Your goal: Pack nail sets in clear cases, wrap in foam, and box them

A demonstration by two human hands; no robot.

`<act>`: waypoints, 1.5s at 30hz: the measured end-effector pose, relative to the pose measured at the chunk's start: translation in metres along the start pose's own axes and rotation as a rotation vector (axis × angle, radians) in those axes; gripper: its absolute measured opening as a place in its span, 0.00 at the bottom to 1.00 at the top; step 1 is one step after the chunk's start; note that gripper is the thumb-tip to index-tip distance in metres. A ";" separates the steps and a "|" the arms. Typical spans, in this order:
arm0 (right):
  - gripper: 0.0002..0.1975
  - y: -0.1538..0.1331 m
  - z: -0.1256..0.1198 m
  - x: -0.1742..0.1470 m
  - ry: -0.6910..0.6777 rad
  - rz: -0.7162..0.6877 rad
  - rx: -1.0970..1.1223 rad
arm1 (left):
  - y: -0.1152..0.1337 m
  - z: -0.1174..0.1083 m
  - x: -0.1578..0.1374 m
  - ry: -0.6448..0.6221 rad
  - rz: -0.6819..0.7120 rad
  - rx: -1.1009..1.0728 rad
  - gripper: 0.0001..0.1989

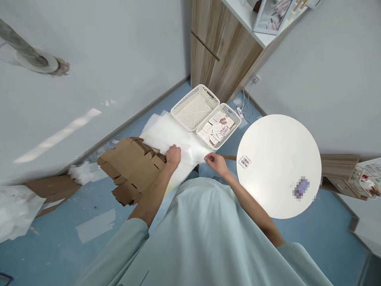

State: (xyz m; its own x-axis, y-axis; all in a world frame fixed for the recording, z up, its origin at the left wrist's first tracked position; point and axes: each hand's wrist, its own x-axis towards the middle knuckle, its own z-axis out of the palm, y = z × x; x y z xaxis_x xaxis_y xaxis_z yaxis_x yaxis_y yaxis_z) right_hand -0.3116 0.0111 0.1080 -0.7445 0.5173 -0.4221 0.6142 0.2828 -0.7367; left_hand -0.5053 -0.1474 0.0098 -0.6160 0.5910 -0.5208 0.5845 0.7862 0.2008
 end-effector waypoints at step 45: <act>0.21 0.093 -0.187 -0.150 0.659 -0.142 0.837 | 0.328 -0.090 -0.137 -0.199 0.557 -1.302 0.22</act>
State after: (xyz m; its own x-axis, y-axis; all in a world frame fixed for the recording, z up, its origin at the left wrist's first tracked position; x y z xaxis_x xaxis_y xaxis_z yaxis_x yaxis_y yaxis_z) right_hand -0.0940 0.1103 0.2016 -0.3530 0.9278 -0.1209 -0.0278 -0.1395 -0.9898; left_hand -0.2765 0.0458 0.2214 -0.3249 0.9230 -0.2062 -0.2381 0.1312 0.9623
